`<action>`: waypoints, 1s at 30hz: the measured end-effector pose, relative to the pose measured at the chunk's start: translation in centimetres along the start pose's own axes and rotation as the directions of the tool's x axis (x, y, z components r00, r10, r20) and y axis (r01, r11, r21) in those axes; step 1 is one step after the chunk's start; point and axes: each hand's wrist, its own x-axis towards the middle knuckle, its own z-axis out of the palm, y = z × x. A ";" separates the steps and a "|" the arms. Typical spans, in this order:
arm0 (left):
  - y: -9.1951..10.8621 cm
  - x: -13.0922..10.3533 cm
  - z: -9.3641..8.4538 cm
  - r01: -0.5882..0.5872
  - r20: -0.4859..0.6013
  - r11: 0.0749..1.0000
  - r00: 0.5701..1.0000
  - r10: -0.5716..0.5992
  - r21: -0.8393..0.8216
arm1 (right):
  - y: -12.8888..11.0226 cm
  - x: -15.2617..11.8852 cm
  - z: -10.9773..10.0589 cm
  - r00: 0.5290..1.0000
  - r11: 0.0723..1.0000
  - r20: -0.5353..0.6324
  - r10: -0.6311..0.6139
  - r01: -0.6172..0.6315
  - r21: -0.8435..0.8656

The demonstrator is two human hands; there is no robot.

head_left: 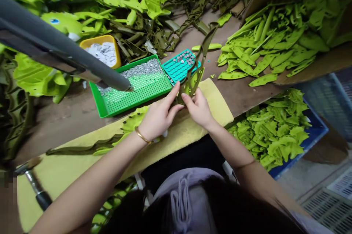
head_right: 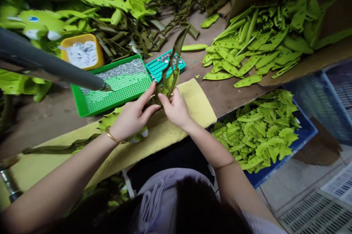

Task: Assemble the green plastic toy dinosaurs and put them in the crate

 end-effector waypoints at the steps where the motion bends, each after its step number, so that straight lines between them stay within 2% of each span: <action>1: 0.0 0.0 0.0 0.010 -0.001 1.000 1.000 -0.010 0.009 | 0.1 -0.1 0.3 1.000 0.999 -0.022 -0.018 0.018 0.027; 3: 0.1 0.1 0.0 0.035 0.010 0.999 0.999 -0.035 0.008 | 0.0 -0.2 0.5 0.999 0.998 -0.032 -0.023 0.025 0.056; 5: 0.2 0.5 0.0 0.045 0.037 0.998 0.998 -0.044 -0.046 | -0.4 0.0 -0.5 0.997 0.999 0.080 0.006 -0.009 0.036; 7: 0.2 1.3 0.0 0.053 0.114 0.984 0.993 -0.034 -0.171 | -1.1 0.6 -3.3 0.959 0.998 0.281 0.046 -0.029 -0.064; 8: 0.2 1.7 0.0 0.073 0.160 0.966 0.987 -0.033 -0.246 | -1.5 0.9 -5.4 0.943 0.988 0.327 0.060 -0.010 -0.154; 9: 0.1 2.1 0.0 0.104 0.206 0.944 0.978 -0.039 -0.314 | -1.9 1.2 -7.9 0.946 0.963 0.318 0.062 0.027 -0.269; 10: 0.0 2.4 0.0 0.141 0.246 0.920 0.968 -0.050 -0.366 | -2.4 1.6 -10.8 0.980 0.902 0.198 0.032 0.057 -0.428; 11: -0.1 2.6 0.1 0.171 0.271 0.899 0.961 -0.061 -0.403 | -2.8 2.0 -13.8 0.999 0.796 -0.001 -0.037 0.029 -0.605; 12: -0.4 2.8 0.2 0.180 0.274 0.887 0.960 -0.064 -0.426 | -3.2 2.4 -16.8 0.979 0.653 -0.164 -0.122 -0.046 -0.756; 13: -0.6 2.8 0.3 0.173 0.273 0.883 0.961 -0.054 -0.436 | -3.5 2.8 -19.6 0.941 0.518 -0.268 -0.205 -0.128 -0.846; 15: -1.1 2.8 0.7 0.136 0.273 0.892 0.962 -0.014 -0.432 | -4.1 4.1 -24.4 0.895 0.364 -0.360 -0.262 -0.254 -0.896; 16: -1.3 2.8 0.8 0.118 0.276 0.901 0.961 0.002 -0.418 | -4.4 4.9 -26.2 0.873 0.329 -0.397 -0.284 -0.301 -0.895; 18: -1.5 2.8 1.1 0.098 0.280 0.920 0.960 0.012 -0.378 | -4.5 6.8 -28.7 0.836 0.315 -0.454 -0.307 -0.361 -0.878; 21: -1.3 2.7 1.0 0.094 0.264 0.926 0.964 0.006 -0.365 | -3.7 10.1 -29.9 0.782 0.363 -0.558 -0.278 -0.452 -0.815; 24: -1.1 2.5 0.7 0.107 0.264 0.918 0.965 -0.003 -0.383 | -1.9 12.5 -28.5 0.743 0.404 -0.630 -0.227 -0.516 -0.755; 27: -1.3 2.3 0.7 0.118 0.258 0.919 0.966 -0.018 -0.377 | -0.4 13.4 -25.6 0.776 0.451 -0.592 -0.217 -0.457 -0.766; 30: -1.8 2.1 0.6 0.106 0.245 0.915 0.970 -0.008 -0.389 | -0.6 12.8 -23.8 0.840 0.519 -0.500 -0.212 -0.337 -0.786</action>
